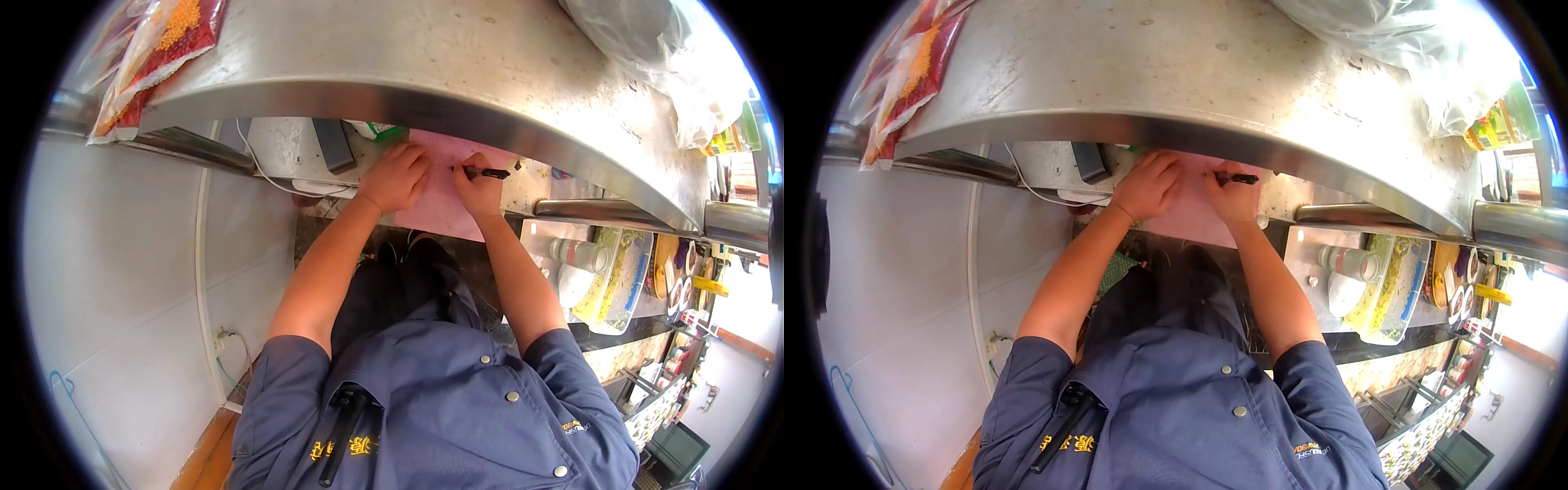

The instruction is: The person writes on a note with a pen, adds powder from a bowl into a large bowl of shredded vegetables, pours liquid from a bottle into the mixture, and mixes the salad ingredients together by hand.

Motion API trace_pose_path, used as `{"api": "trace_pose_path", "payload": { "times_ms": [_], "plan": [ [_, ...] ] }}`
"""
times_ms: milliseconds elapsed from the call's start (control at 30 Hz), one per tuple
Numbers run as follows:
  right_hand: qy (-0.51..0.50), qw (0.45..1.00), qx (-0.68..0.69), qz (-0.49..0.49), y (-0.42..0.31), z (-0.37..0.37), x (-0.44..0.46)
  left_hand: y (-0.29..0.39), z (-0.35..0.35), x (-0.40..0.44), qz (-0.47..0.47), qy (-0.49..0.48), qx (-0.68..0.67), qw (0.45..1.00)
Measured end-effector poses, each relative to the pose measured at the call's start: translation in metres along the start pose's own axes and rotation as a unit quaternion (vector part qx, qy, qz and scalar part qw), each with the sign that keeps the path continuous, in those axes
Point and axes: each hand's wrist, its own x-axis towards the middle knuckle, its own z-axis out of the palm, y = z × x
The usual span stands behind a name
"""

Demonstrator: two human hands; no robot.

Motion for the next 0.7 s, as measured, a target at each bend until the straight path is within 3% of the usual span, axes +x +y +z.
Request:
{"api": "trace_pose_path", "payload": {
  "times_ms": [100, 200, 300, 700],
  "plan": [
    [-0.023, 0.999, -0.034, -0.012, 0.005, -0.002, 0.0, 0.0, 0.0, 0.0, 0.0, 0.002, -0.005, 1.0],
    [-0.037, 0.998, 0.054, -0.008, 0.008, -0.001, -0.001, -0.001, -0.001, -0.001, -0.002, -0.005, -0.018, 1.0],
    [-0.084, 0.994, 0.054, -0.039, -0.002, -0.01, -0.011, -0.002, 0.001, -0.001, -0.003, -0.002, -0.017, 1.0],
    [-0.087, 0.992, 0.043, -0.074, -0.013, -0.013, -0.009, 0.001, 0.0, 0.0, -0.006, -0.012, -0.005, 1.0]
  ]
}}
